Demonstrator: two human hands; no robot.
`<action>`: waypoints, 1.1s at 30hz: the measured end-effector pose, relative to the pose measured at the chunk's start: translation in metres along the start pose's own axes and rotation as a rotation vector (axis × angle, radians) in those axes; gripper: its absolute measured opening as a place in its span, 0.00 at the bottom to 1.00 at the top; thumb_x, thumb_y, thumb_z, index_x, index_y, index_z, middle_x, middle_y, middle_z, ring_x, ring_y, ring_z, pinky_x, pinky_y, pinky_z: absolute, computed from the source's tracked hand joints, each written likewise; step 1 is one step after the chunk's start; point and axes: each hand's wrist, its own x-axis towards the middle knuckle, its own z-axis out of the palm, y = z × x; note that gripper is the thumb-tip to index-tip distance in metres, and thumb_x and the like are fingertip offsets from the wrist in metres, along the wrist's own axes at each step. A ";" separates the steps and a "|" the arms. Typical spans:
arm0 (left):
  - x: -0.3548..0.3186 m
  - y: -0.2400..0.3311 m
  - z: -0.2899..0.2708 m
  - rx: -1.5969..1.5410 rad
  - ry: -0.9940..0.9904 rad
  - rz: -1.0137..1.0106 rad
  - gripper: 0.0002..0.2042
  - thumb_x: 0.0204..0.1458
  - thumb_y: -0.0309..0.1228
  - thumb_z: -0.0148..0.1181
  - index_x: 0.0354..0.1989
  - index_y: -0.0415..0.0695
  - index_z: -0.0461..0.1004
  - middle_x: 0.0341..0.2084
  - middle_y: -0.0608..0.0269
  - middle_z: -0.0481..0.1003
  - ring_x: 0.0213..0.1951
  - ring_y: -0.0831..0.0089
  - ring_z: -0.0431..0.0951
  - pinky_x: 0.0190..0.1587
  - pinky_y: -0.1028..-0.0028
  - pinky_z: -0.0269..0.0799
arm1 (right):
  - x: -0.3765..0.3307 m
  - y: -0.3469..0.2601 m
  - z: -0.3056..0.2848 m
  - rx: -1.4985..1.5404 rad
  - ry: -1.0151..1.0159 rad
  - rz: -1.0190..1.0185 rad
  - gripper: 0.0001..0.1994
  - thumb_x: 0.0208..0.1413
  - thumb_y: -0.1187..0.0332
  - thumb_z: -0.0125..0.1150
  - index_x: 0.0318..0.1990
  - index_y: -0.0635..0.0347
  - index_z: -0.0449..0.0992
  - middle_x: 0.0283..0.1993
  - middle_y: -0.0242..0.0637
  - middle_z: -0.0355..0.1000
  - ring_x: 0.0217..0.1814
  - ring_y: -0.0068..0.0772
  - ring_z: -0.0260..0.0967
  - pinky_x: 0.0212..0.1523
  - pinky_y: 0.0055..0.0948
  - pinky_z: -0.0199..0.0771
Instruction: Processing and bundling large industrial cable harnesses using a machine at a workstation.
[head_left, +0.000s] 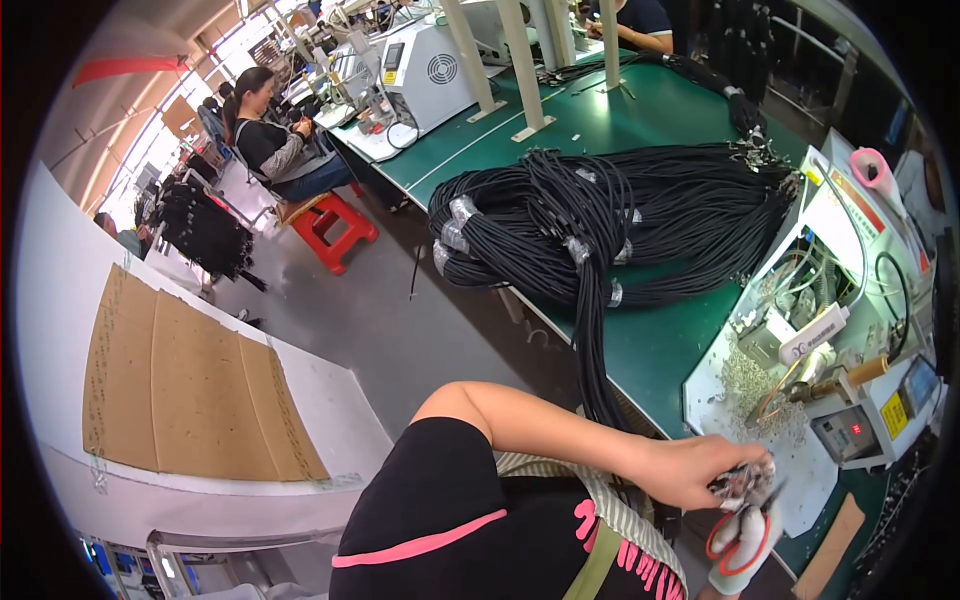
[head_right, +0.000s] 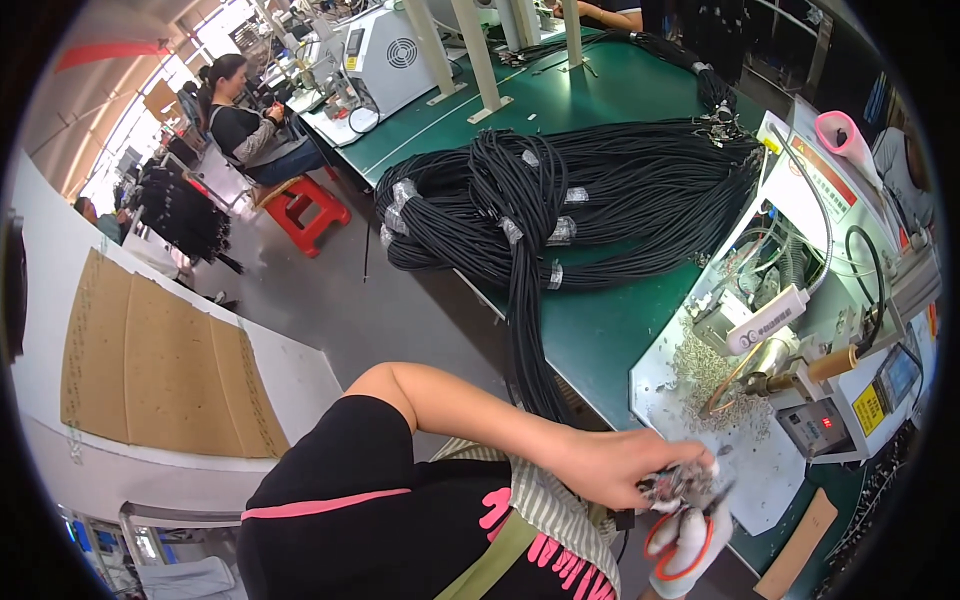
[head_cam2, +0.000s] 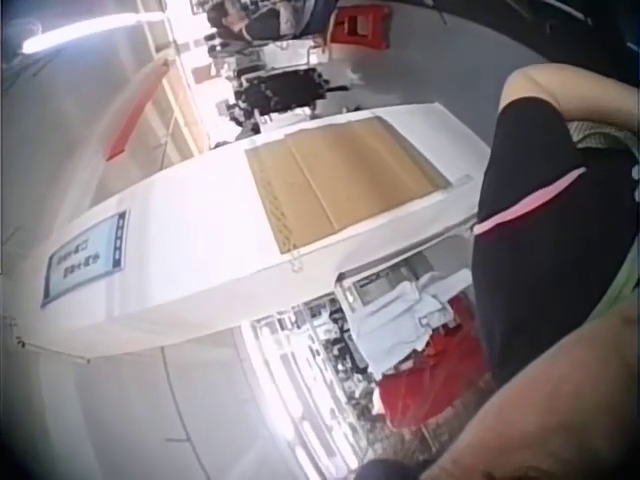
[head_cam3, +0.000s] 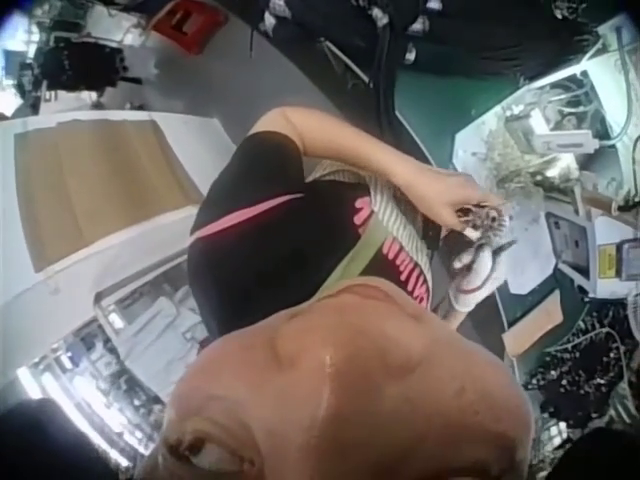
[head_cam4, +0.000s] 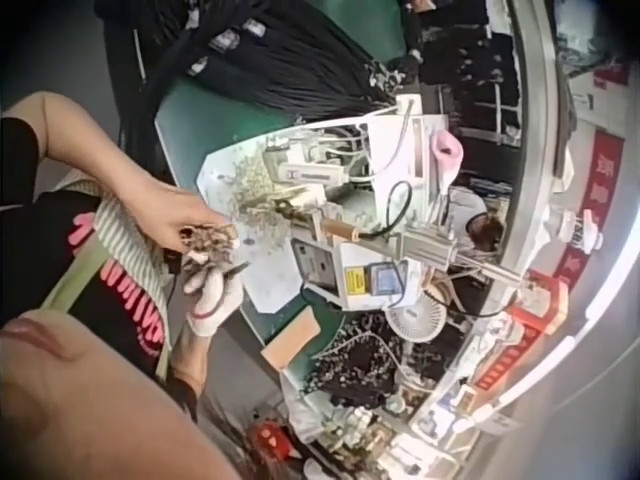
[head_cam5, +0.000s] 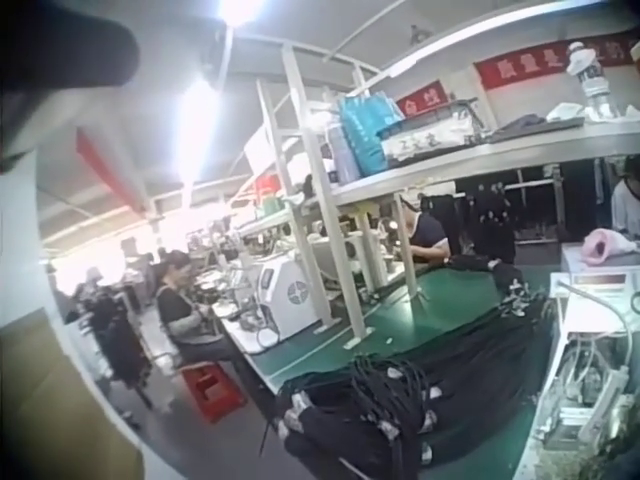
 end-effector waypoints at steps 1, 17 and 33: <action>0.002 -0.005 -0.003 0.015 -0.020 -0.102 0.15 0.48 0.24 0.59 0.45 0.39 0.66 0.32 0.52 0.73 0.35 0.56 0.75 0.38 0.66 0.68 | 0.000 0.008 -0.002 -0.313 0.118 -0.203 0.13 0.54 0.66 0.48 0.41 0.67 0.69 0.13 0.27 0.59 0.07 0.17 0.49 0.10 0.18 0.49; 0.002 -0.011 0.005 0.079 -0.105 0.239 0.12 0.47 0.22 0.60 0.41 0.39 0.69 0.27 0.60 0.75 0.29 0.72 0.77 0.32 0.72 0.69 | -0.008 0.005 -0.014 0.156 -0.007 0.147 0.10 0.55 0.68 0.50 0.35 0.70 0.68 0.17 0.35 0.68 0.13 0.22 0.61 0.15 0.21 0.61; 0.005 -0.013 -0.007 -0.066 -0.343 0.101 0.07 0.43 0.22 0.56 0.32 0.44 0.72 0.17 0.69 0.76 0.21 0.74 0.73 0.26 0.74 0.66 | 0.004 -0.009 0.000 -0.242 -0.122 0.086 0.05 0.54 0.76 0.51 0.33 0.70 0.68 0.20 0.40 0.71 0.16 0.26 0.67 0.18 0.22 0.67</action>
